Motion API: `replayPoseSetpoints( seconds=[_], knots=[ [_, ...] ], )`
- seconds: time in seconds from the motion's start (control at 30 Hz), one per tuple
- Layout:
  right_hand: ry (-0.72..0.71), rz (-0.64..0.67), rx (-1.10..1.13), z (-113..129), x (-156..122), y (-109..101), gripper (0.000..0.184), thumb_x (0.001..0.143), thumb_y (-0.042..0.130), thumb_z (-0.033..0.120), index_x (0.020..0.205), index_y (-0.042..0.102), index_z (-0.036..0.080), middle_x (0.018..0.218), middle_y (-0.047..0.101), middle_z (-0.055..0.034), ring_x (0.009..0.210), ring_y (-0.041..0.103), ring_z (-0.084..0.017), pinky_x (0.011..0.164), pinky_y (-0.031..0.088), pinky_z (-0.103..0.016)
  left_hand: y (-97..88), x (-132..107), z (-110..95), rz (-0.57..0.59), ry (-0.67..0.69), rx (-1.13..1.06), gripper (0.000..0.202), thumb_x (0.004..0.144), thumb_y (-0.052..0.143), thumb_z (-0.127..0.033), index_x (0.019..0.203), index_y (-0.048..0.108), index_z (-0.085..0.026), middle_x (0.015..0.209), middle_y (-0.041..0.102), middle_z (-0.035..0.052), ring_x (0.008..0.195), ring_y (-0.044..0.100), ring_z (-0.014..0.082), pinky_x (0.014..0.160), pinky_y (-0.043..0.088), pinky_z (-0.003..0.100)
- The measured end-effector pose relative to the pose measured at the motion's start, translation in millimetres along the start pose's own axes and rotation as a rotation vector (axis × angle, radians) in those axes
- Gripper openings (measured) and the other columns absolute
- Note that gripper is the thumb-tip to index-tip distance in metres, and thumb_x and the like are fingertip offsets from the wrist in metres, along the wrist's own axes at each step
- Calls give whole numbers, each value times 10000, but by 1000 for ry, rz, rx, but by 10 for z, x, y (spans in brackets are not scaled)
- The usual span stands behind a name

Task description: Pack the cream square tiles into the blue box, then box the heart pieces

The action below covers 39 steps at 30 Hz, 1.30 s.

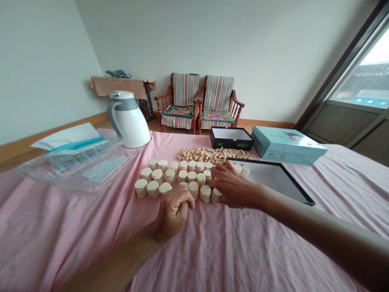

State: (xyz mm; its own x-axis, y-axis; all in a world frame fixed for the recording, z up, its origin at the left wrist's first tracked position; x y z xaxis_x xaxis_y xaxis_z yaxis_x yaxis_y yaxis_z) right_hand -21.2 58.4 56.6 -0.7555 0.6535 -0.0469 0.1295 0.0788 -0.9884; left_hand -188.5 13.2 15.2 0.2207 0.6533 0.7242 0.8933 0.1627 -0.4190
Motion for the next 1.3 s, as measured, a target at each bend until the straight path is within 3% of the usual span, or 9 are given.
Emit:
replayPoseSetpoints(
  seconds=[0.7,1.3],
  knots=[
    [-43,-61,23,-14,-15,94,164,690,641,247,830,687,177,920,559,-91,968,416,-251,902,258,-411,14,-3,4,18,4,7,314,758,354,33,558,491,-167,541,506,0,547,483,116,547,357,242],
    [-45,4,5,24,-25,130,138,725,611,270,765,679,158,921,557,-104,948,404,-254,892,245,-416,28,-11,29,16,18,-7,309,748,358,52,562,481,-162,546,499,-8,551,476,107,554,350,239]
  ],
)
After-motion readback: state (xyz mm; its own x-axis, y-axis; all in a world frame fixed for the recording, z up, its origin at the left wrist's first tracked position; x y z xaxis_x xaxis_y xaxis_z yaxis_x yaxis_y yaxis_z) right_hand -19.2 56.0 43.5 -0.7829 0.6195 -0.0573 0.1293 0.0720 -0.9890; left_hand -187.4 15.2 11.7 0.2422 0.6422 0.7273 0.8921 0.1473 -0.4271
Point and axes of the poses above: each hand's wrist, its own x-axis towards the middle knuckle, its own y-axis out of the palm, z = x × y, the point moved 3 cm from there along x, towards the middle knuckle
